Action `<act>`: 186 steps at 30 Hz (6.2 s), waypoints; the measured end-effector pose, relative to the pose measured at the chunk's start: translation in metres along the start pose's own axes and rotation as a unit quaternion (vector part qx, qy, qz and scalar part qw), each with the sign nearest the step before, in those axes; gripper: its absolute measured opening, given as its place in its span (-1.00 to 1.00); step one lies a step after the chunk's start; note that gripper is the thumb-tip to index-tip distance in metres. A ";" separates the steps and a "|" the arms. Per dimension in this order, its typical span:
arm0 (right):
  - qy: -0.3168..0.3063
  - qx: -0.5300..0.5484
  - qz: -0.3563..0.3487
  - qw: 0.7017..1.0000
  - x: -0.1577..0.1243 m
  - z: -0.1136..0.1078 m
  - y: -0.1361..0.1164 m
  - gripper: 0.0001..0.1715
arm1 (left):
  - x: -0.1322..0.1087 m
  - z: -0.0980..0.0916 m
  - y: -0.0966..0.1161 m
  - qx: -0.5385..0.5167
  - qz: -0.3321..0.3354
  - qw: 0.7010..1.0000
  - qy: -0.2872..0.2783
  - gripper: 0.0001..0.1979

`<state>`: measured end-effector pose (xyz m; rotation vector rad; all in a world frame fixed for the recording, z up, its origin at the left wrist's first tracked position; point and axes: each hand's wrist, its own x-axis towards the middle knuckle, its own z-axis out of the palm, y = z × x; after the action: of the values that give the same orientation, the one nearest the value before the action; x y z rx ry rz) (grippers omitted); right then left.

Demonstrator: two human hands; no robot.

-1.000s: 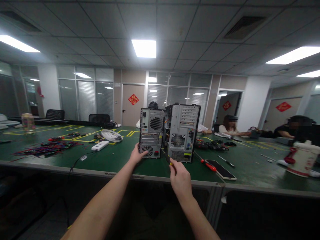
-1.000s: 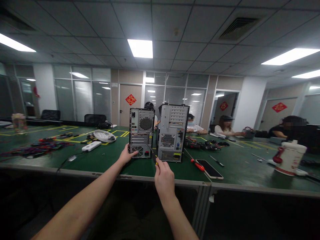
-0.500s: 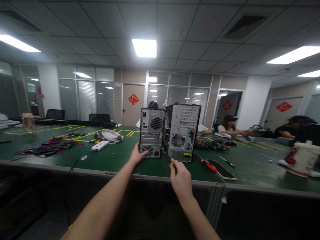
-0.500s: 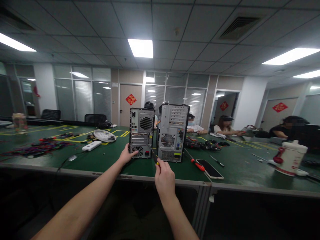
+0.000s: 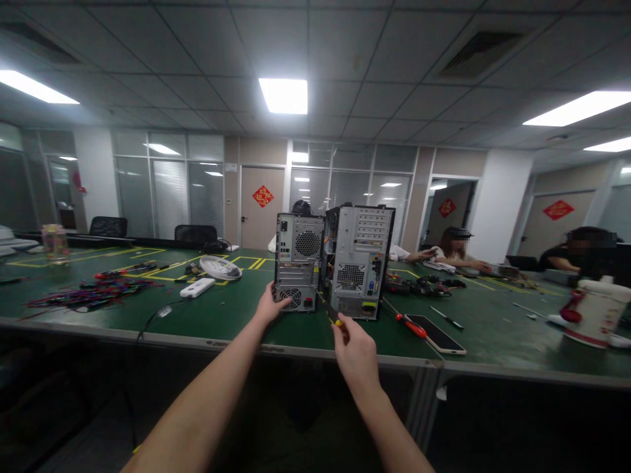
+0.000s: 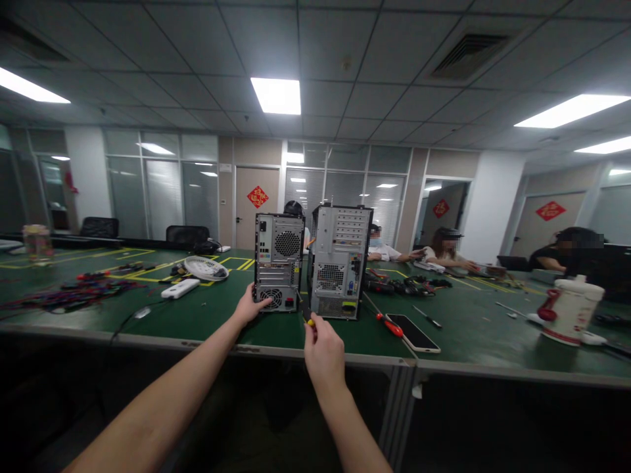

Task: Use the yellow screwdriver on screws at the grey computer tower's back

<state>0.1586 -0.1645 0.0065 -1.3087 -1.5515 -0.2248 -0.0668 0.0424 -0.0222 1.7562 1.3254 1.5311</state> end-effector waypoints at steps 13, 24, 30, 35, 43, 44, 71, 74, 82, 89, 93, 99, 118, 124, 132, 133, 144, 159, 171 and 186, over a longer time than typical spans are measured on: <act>0.009 -0.024 -0.025 0.999 0.000 0.000 0.000 -0.67 | 0.001 0.000 -0.001 -0.001 -0.004 1.000 -0.006 -0.11; 0.015 -0.034 -0.032 0.999 0.001 0.000 0.001 -0.67 | 0.000 0.000 0.000 -0.011 0.007 1.000 0.000 -0.15; -0.012 0.018 0.047 0.999 -0.001 0.004 0.004 -0.70 | 0.000 0.000 -0.001 -0.010 -0.002 1.000 0.001 -0.12; 0.047 0.004 -0.028 0.999 0.001 0.002 0.004 -0.62 | -0.001 -0.001 0.001 -0.013 -0.002 1.000 -0.001 -0.14; 0.039 -0.006 -0.069 0.997 0.001 0.003 0.004 -0.65 | -0.001 -0.001 0.001 -0.016 -0.001 1.000 0.000 -0.10; 0.034 -0.006 -0.070 0.997 0.001 0.003 0.004 -0.64 | 0.000 -0.001 0.001 -0.016 0.000 1.000 0.001 -0.10; 0.032 -0.001 -0.072 0.997 0.001 0.003 0.003 -0.69 | 0.000 -0.001 0.001 0.002 -0.005 1.000 -0.001 -0.09; 0.025 0.001 -0.080 0.996 0.001 0.003 0.003 -0.64 | 0.000 -0.001 0.003 0.002 -0.007 1.000 -0.002 -0.09; 0.032 -0.002 -0.084 0.996 0.001 0.003 0.008 -0.61 | -0.001 -0.002 0.002 -0.005 0.000 1.000 0.002 -0.10; 0.046 -0.008 -0.067 0.997 0.001 0.010 0.016 -0.44 | -0.001 -0.001 0.000 -0.008 0.007 1.000 0.004 -0.12; 0.051 -0.007 -0.067 0.996 0.001 0.010 0.013 -0.51 | 0.000 -0.001 -0.001 -0.010 0.005 1.000 -0.004 -0.12; 0.057 -0.017 -0.083 0.995 0.001 0.004 0.005 -0.65 | 0.001 0.000 -0.002 0.001 -0.001 1.000 -0.003 -0.10; 0.073 -0.072 -0.119 0.988 -0.001 0.005 0.006 -0.66 | -0.002 -0.001 0.005 -0.005 -0.008 1.000 0.000 -0.13; 0.078 -0.072 -0.128 0.986 -0.001 0.006 0.007 -0.64 | -0.002 -0.002 0.007 0.005 -0.011 1.000 -0.004 -0.13; 0.078 -0.065 -0.126 0.987 -0.003 0.008 0.007 -0.65 | -0.001 -0.001 0.002 -0.002 -0.004 1.000 -0.004 -0.10; 0.079 -0.064 -0.127 0.987 -0.003 0.008 0.007 -0.65 | 0.000 -0.001 0.002 -0.003 -0.004 1.000 -0.003 -0.10; 0.082 -0.068 -0.135 0.985 -0.003 0.010 0.010 -0.66 | 0.000 0.000 0.000 -0.003 0.006 1.000 0.000 -0.11; 0.055 -0.070 -0.121 0.989 -0.003 0.007 0.009 -0.61 | -0.001 -0.003 0.003 0.008 -0.008 1.000 -0.006 -0.10; 0.038 -0.063 -0.091 0.993 0.000 0.014 0.016 -0.60 | 0.000 -0.001 0.002 0.010 -0.005 1.000 -0.004 -0.09; -0.160 -0.183 -0.049 0.969 0.008 0.023 0.028 -0.42 | -0.002 0.001 0.007 0.003 -0.013 1.000 0.001 -0.10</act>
<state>0.1696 -0.1328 -0.0100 -1.6165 -1.9163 -0.3936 -0.0631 0.0384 -0.0179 1.7347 1.3510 1.5167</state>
